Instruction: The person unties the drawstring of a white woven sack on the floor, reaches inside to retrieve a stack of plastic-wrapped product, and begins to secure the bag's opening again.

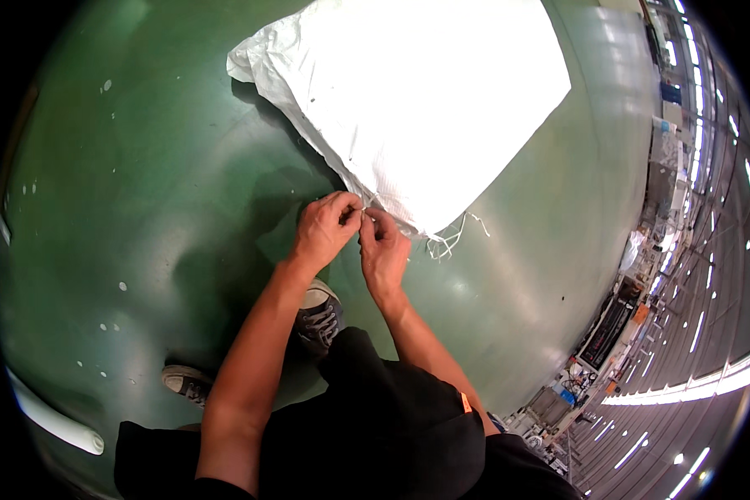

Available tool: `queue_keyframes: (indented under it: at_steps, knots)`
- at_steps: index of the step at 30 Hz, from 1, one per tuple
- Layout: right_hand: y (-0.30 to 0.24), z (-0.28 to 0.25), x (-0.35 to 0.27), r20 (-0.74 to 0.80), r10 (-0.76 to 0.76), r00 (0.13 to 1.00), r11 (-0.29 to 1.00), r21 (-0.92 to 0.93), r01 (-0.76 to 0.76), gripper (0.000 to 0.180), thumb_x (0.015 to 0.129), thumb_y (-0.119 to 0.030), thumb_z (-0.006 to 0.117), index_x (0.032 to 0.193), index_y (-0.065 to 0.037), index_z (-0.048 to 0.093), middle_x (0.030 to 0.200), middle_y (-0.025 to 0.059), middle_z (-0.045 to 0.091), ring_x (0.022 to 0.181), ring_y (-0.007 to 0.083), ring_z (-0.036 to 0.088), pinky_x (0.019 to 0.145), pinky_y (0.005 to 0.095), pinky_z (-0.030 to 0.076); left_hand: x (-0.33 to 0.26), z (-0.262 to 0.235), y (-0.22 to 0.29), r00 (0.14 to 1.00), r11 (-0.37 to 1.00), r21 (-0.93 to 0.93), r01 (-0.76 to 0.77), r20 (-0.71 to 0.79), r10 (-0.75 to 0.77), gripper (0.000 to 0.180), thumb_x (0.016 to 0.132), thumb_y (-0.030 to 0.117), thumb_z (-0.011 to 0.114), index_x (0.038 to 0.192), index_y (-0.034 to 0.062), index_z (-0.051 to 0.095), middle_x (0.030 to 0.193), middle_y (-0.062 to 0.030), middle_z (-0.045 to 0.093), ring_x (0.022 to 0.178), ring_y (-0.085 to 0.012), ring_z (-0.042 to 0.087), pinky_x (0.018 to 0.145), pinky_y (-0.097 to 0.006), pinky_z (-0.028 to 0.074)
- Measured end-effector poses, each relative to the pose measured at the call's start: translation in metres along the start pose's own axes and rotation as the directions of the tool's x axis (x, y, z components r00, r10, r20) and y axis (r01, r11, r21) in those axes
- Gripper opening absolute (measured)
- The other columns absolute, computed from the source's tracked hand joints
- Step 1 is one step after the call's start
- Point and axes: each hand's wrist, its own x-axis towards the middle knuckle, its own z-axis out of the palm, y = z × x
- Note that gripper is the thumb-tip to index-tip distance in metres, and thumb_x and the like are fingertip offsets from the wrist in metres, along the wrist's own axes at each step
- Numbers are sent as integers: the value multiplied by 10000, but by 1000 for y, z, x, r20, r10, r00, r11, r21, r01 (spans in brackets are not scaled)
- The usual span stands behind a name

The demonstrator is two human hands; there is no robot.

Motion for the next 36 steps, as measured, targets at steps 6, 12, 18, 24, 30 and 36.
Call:
queue_keyframes:
  at_steps: [6, 12, 18, 24, 30, 36]
  knots:
    - [4, 5, 2, -23, 35, 999, 995, 96, -33, 212, 879, -207, 681, 971, -17, 698, 618, 114, 601, 531, 163, 538, 560, 323, 462, -1, 4, -1, 968, 931, -268, 249, 45, -246, 75, 836, -9, 648, 901, -23, 613, 768, -28, 650, 713, -66, 622, 632, -227, 507]
    - [6, 3, 5, 70, 119, 990, 955, 266, -133, 234, 911, -194, 666, 1019, 13, 683, 628, 9, 581, 541, 65, 506, 485, 237, 403, -7, 9, -11, 931, 856, -369, 362, 103, -350, 49, 851, -28, 623, 874, -19, 581, 761, 14, 609, 698, -33, 557, 621, -187, 461]
    - [-4, -1, 1, 159, 156, 975, 896, 392, -207, 220, 919, -159, 653, 1071, -1, 669, 652, 2, 587, 570, 63, 521, 496, 230, 415, -14, 4, -19, 933, 712, -605, 355, 183, -310, 39, 869, 27, 616, 894, 5, 594, 790, 7, 606, 722, -53, 559, 651, -224, 474]
    - [1, -4, -3, 25, -80, 996, 991, 109, 77, 156, 883, -144, 674, 1005, -46, 669, 616, 72, 579, 552, 80, 518, 512, 275, 436, -5, -8, -17, 881, 639, -610, 469, 373, -291, 90, 898, 109, 606, 930, 25, 604, 861, -2, 606, 779, -80, 573, 694, -259, 506]
    - [-4, -5, 1, 41, -24, 999, 986, 164, 17, 77, 849, -116, 644, 892, -54, 628, 564, 51, 507, 502, 92, 444, 488, 272, 395, 2, -9, -15, 891, 669, -593, 449, 349, -289, 91, 893, 100, 611, 937, 20, 614, 821, -2, 590, 679, -80, 545, 619, -232, 489]
    - [21, -14, -8, 251, -97, 963, 973, 229, 38, 63, 831, -102, 624, 866, -55, 603, 556, 41, 487, 479, 117, 447, 489, 281, 401, 10, -10, -19, 891, 659, -599, 454, 322, -320, 96, 901, 107, 606, 942, 20, 607, 802, 4, 558, 697, -75, 538, 604, -234, 478]
